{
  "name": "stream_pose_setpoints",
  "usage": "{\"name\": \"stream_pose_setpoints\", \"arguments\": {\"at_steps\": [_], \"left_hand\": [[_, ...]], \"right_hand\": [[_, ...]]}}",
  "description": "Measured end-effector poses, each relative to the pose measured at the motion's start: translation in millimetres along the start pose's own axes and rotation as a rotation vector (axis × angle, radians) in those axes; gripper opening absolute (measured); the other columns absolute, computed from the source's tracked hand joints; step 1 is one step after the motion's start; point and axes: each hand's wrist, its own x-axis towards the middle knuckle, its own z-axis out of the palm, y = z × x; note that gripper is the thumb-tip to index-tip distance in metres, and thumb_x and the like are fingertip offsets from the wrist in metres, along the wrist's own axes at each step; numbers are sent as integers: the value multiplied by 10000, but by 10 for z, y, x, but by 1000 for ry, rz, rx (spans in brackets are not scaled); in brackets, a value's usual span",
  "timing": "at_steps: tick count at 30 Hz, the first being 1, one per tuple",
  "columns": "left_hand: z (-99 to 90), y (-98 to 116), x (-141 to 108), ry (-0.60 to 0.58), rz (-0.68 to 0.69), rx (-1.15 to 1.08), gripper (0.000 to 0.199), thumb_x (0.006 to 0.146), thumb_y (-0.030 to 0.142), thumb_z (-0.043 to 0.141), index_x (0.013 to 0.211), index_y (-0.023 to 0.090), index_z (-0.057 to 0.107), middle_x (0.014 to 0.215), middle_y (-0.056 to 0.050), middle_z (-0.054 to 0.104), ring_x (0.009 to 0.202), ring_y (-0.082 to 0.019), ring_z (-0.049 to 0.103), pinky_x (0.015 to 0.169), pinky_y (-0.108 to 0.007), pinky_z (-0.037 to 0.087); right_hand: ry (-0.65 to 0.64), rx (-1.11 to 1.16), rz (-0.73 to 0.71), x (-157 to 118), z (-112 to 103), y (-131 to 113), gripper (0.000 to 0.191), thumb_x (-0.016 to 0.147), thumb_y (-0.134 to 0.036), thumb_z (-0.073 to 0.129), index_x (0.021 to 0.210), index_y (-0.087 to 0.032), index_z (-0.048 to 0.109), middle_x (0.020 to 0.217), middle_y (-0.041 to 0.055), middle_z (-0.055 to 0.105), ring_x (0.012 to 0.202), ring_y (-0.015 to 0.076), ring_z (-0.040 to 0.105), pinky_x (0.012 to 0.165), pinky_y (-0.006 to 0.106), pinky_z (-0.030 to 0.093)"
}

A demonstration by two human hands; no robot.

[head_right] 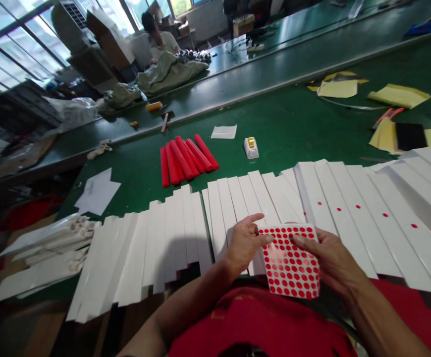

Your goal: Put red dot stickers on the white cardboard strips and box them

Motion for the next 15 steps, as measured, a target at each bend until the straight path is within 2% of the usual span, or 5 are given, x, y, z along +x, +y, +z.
{"name": "stream_pose_setpoints", "arguments": {"at_steps": [5,11,15], "left_hand": [[-52,121,-127,9,29,-53,771,540,280,855,1235,127,558,607,81,488,568,-72,520,610,-226,438],[-129,256,-195,4,48,-49,771,574,291,838,1260,139,519,608,82,503,579,-82,536,653,-250,464],[-172,361,-197,-42,106,54,817,545,294,861,1274,160,518,748,36,583,637,-93,577,638,-239,476]], "right_hand": [[-98,19,-13,-123,199,-15,314,640,-283,869,865,-125,717,843,131,730,724,283,703,675,378,582],[-50,-3,-128,-221,360,-6,336,630,-364,879,802,-115,733,748,106,724,627,227,682,613,318,561],[-15,-21,-161,-254,484,-10,322,647,-375,868,795,-123,734,718,89,718,607,197,671,583,275,546]]}}
